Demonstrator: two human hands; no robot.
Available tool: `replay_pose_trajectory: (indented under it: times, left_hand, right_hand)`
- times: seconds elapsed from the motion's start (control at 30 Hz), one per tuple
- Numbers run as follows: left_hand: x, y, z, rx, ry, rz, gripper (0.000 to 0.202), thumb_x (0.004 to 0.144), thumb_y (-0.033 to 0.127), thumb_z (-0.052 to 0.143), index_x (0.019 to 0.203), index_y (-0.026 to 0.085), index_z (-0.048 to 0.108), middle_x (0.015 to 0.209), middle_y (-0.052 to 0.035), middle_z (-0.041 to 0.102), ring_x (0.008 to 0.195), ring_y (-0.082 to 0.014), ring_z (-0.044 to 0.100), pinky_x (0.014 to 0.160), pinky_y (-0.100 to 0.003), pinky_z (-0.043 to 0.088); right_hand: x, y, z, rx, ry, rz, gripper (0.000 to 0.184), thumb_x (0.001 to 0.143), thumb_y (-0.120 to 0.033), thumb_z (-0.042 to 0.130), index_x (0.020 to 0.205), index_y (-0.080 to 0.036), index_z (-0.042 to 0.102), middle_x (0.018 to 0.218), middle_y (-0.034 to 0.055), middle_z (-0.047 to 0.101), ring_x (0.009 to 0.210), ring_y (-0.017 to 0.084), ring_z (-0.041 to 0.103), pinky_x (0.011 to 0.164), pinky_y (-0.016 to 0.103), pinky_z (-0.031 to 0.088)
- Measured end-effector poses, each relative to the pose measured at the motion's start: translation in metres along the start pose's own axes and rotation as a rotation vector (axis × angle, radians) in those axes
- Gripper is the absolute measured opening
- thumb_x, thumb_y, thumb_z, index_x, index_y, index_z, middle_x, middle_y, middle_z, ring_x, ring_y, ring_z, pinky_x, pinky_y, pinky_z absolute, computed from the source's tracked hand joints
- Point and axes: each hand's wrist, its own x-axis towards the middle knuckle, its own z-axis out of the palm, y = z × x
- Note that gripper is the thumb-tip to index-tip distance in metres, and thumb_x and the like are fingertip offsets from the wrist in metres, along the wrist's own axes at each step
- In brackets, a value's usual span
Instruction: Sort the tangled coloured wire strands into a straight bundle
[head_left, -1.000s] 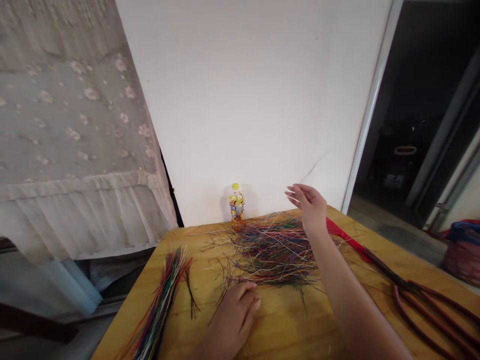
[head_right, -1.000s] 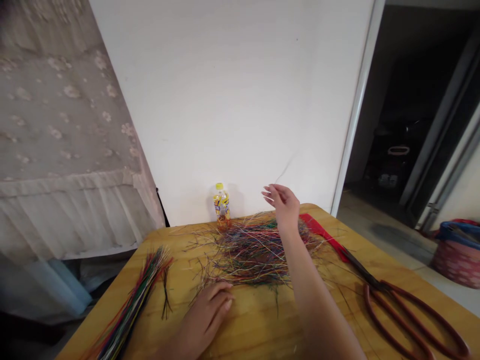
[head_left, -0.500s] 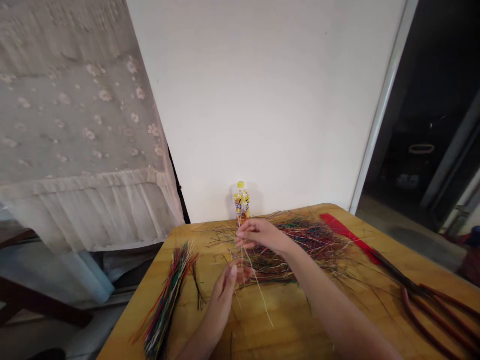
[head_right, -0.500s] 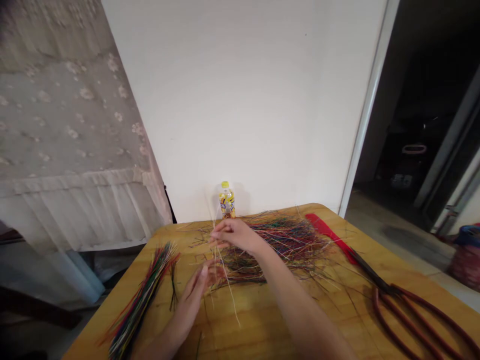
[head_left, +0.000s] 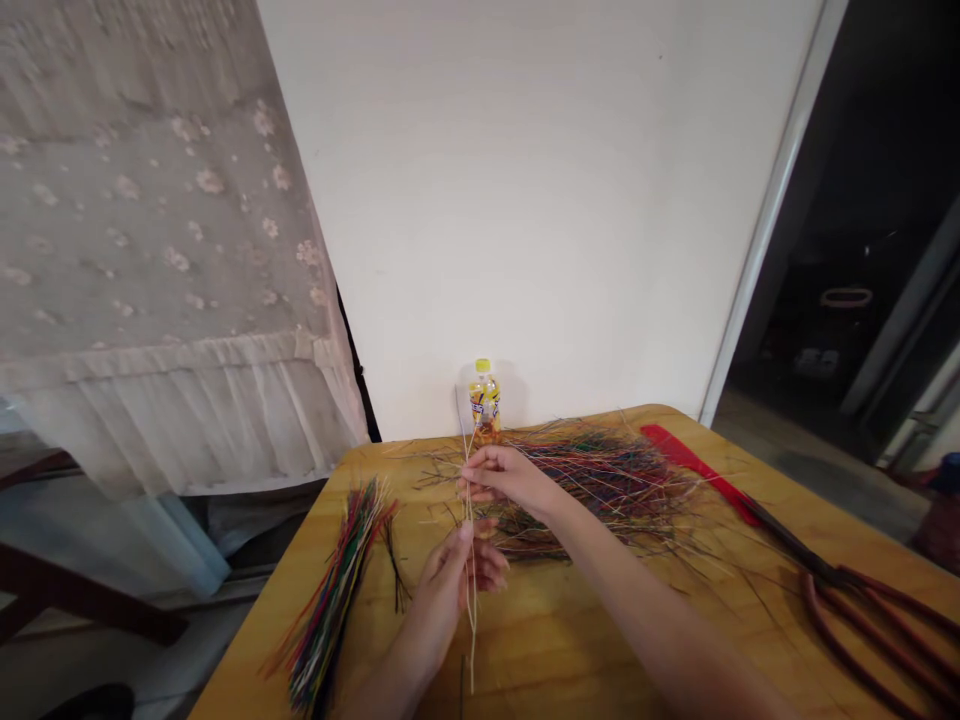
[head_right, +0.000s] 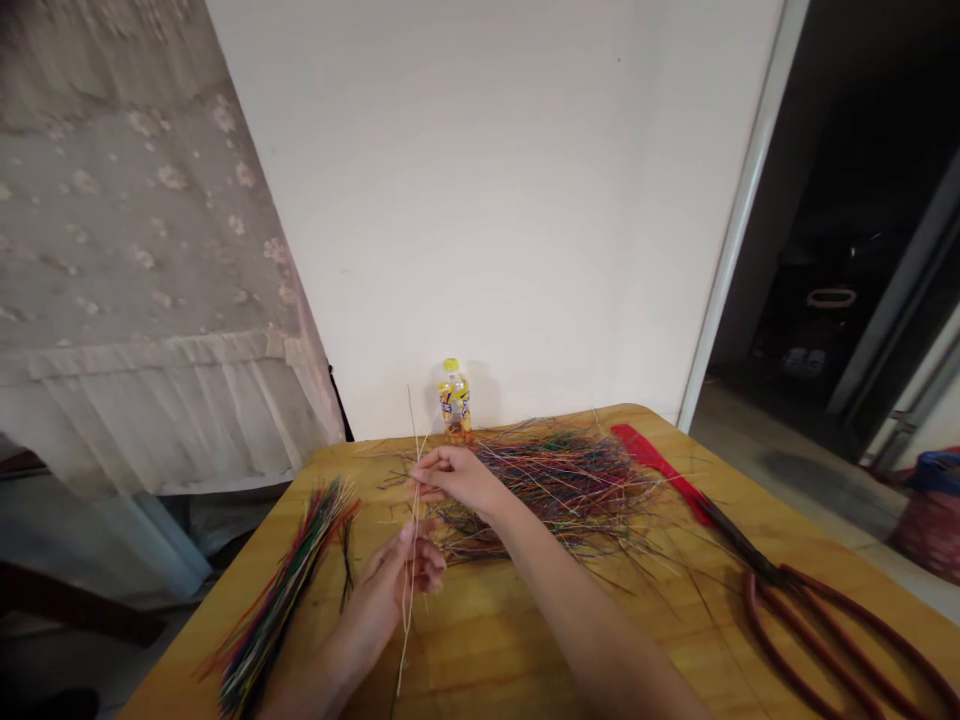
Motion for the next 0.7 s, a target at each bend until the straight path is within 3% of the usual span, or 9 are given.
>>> replay_pose_trajectory:
  times: [0.13,0.23,0.4,0.6,0.7]
  left_hand:
    - [-0.001,-0.003,-0.001,0.06,0.015,-0.016,0.049,0.076,0.06,0.054,0.087,0.013,0.063,0.038,0.0076,0.041,0.032,-0.0081,0.035,0.043,-0.024,0.039]
    - [-0.003,-0.008,-0.001,0.129,-0.049,-0.047,0.046,0.078,0.06,0.049,0.08,0.016,0.062,0.031,0.0116,0.029,0.025,-0.0061,0.02,0.041,-0.026,0.041]
    - [-0.008,-0.014,0.005,0.221,-0.097,-0.048,0.044,0.076,0.062,0.049,0.074,0.02,0.058,0.029,0.0108,0.03,0.024,-0.0076,0.024,0.042,-0.028,0.044]
    - [-0.008,-0.016,0.003,0.279,-0.076,-0.026,0.04,0.077,0.061,0.05,0.073,0.022,0.059,0.032,0.0086,0.035,0.026,-0.0087,0.029,0.041,-0.027,0.041]
    - [-0.003,-0.017,-0.001,0.28,-0.036,0.036,0.046,0.077,0.065,0.047,0.075,0.021,0.059,0.034,0.0069,0.041,0.027,-0.0101,0.034,0.038,-0.025,0.038]
  right_hand:
    - [-0.003,-0.002,0.004,-0.033,-0.055,0.003,0.038,0.056,-0.043,0.079,0.073,-0.016,0.059,0.072,0.0002,0.068,0.068,0.012,0.065,0.072,0.027,0.05]
    - [-0.004,-0.008,0.001,-0.004,-0.005,-0.041,0.04,0.054,-0.045,0.08,0.073,-0.016,0.06,0.072,0.0006,0.068,0.069,0.013,0.065,0.072,0.027,0.05]
    - [-0.006,-0.025,-0.019,0.103,0.219,-0.231,0.042,0.052,-0.045,0.081,0.075,-0.016,0.062,0.074,0.0011,0.069,0.069,0.012,0.064,0.072,0.027,0.051]
    - [-0.013,-0.046,-0.055,0.161,0.586,-0.55,0.036,0.059,-0.044,0.077,0.08,-0.02,0.061,0.082,0.0033,0.069,0.078,0.015,0.065,0.077,0.031,0.053]
    - [-0.015,-0.047,-0.068,0.044,0.593,-0.482,0.032,0.062,-0.042,0.075,0.079,-0.019,0.061,0.081,0.0045,0.07,0.073,0.015,0.065,0.074,0.031,0.054]
